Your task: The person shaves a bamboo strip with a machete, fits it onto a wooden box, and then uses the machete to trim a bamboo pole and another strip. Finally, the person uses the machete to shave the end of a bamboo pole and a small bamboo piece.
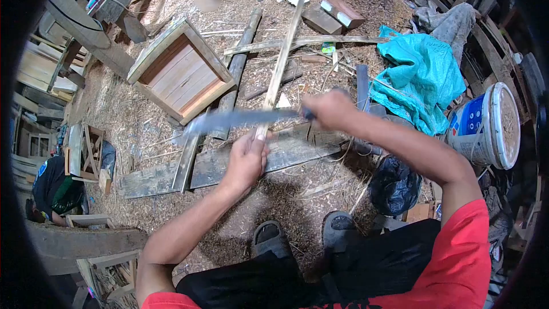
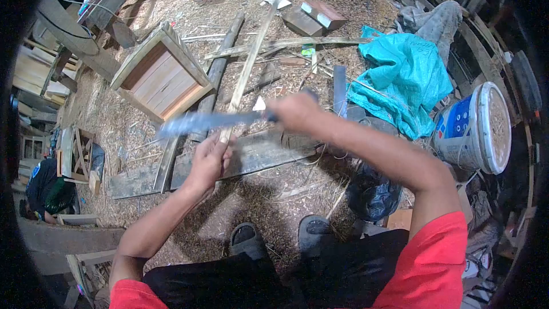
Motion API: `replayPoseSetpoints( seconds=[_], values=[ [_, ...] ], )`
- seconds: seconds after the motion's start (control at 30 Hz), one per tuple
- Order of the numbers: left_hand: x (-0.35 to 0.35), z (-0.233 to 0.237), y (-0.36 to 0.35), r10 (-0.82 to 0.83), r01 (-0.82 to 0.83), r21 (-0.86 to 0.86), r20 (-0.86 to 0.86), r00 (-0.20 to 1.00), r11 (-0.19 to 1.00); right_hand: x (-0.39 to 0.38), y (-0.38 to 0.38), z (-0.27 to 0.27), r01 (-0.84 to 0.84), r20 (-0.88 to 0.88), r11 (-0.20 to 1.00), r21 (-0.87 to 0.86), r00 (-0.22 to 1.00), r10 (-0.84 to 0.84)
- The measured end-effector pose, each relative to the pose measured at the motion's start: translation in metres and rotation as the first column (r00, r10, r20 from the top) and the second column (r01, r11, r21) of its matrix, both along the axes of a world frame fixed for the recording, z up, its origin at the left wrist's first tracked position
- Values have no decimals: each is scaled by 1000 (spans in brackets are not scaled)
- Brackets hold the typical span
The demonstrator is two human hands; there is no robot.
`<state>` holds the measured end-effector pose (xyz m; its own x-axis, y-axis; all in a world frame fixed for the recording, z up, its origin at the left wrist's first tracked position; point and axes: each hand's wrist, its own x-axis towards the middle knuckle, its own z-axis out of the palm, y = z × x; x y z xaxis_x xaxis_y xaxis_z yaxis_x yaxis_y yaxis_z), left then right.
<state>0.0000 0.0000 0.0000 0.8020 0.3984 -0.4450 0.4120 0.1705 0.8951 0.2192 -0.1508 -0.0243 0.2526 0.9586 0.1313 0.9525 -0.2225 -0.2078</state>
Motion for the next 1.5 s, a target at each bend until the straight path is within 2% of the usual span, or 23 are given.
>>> replayPoseSetpoints(
  seconds=[0.07, 0.17, 0.3, 0.37, 0.43, 0.5, 0.53, 0.57, 0.63, 0.67, 0.7, 0.77, 0.87, 0.9, 0.97, 1.07, 1.17, 1.2, 1.23, 1.3, 1.37, 1.4, 1.5],
  values=[
    [-2, 7, -4, 4, -1, -45, 73, 997, 999, 20, -4, -3, 157, 40, 986, 64, 986, -159],
    [4, 0, -10, 44, -31, -112, 119, 992, 993, -1, -3, -4, 269, -88, 963, -10, 959, -269],
    [-5, 0, -13, -30, 25, 57, 80, 996, 998, 20, -11, -6, -13, -1, 997, 76, 1000, 14],
    [-12, -4, -12, -89, 83, 53, 121, 989, 995, 62, -12, 2, 393, -10, 920, 8, 920, -393],
    [-12, -2, -10, -97, 97, 5, 128, 987, 995, 51, -17, 25, 473, -5, 881, -25, 881, -473],
    [-13, -2, -11, -90, 90, 3, 111, 990, 996, 35, -17, 1, 237, -100, 965, 113, 969, -226],
    [-11, 0, -10, -94, 91, 36, 101, 991, 995, 22, -17, -2, 92, -148, 993, 68, 986, -81],
    [-7, 1, -8, -96, 90, 69, 96, 991, 994, 14, -14, -1, 28, 10, 999, -15, 1000, -28],
    [-17, -4, -8, -87, 79, 55, 151, 985, 995, 42, -24, 1, 1, -58, 998, 62, 998, 3],
    [-21, -6, -7, -81, 72, 51, 183, 980, 996, 56, -28, 7, 242, 69, 970, 36, 967, -244],
    [-21, -2, -9, -107, 94, 93, 149, 983, 991, 93, -31, -9, 374, -20, 919, 125, 927, -375],
    [-26, 9, -11, -146, 132, 180, 70, 987, 975, 104, -36, 4, 455, 44, 879, 144, 884, -465],
    [-21, -4, -8, -150, 126, 227, 90, 985, 966, 55, -30, -7, 139, -138, 983, 122, 983, -122],
    [-18, -7, -6, -163, 128, 256, 120, 979, 958, 40, -27, 0, -11, -65, 997, 76, 998, 16],
    [-25, -16, -9, -180, 128, 287, 165, 970, 949, 53, -30, 8, 19, 46, 1000, 1, 999, -19],
    [-33, -3, -10, -129, 103, 159, 168, 977, 982, 106, -35, 6, 439, 45, 896, 73, 896, -442],
    [-29, -13, -9, -184, 136, 260, 173, 967, 956, 81, -36, 4, 331, -78, 938, 99, 943, -324],
    [-30, -19, -9, -194, 137, 298, 169, 966, 945, 69, -35, -8, 136, -84, 983, 127, 989, -126],
    [-27, -23, -6, -209, 139, 346, 173, 963, 928, 48, -30, 3, 36, -11, 999, -21, 999, -37],
    [-29, -26, -5, -207, 137, 359, 164, 965, 923, 61, -35, -6, -9, 72, 999, -45, 997, 12],
    [-31, -22, -1, -174, 119, 305, 161, 971, 945, 92, -44, 5, 323, 100, 945, -50, 943, -317],
    [-26, -4, -3, -164, 125, 266, 129, 978, 956, 101, -45, 9, 391, 132, 917, -71, 915, -380],
    [-21, -24, -1, -115, 90, 207, 113, 987, 974, 79, -32, -12, 365, 4, 927, 81, 930, -367]
  ],
)
